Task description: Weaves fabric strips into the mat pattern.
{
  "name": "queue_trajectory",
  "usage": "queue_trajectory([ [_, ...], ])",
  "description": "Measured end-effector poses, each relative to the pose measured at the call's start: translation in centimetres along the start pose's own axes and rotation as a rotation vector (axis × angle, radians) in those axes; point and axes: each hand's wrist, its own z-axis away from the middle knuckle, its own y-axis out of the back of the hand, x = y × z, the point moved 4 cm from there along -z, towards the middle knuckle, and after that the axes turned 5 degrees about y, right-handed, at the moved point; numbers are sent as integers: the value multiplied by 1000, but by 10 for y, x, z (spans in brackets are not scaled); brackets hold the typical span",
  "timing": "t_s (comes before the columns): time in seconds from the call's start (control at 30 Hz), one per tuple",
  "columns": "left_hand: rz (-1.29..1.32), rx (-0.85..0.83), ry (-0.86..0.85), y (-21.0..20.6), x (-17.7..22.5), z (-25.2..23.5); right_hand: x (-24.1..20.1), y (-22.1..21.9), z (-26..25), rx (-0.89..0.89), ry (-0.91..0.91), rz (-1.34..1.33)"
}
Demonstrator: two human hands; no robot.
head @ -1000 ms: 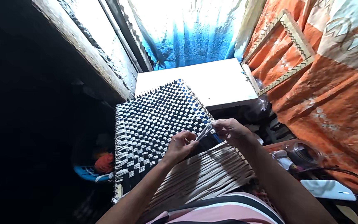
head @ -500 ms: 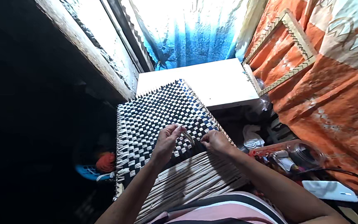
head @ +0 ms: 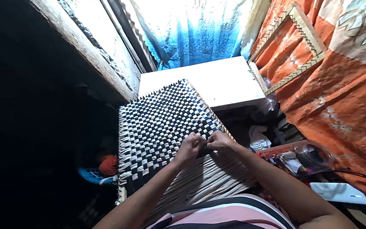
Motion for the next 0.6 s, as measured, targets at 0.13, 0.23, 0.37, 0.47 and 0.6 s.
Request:
queue_trajectory([
  [0.13, -271, 6, 42, -30, -10, -1, 9, -2, -1, 21, -53, -282],
  [0.23, -333, 28, 68, -40, -12, -2, 1, 0, 5, -21, 1, -146],
  [0.37, -297, 54, 51, -43, -18, 0, -15, 7, 20, -23, -23, 262],
  [0.47, -223, 95, 17, -42, -21, 3, -25, -3, 28, 70, -60, 437],
  [0.6, -118, 119, -29, -40, -26, 7, -26, -7, 28, 115, -40, 354],
])
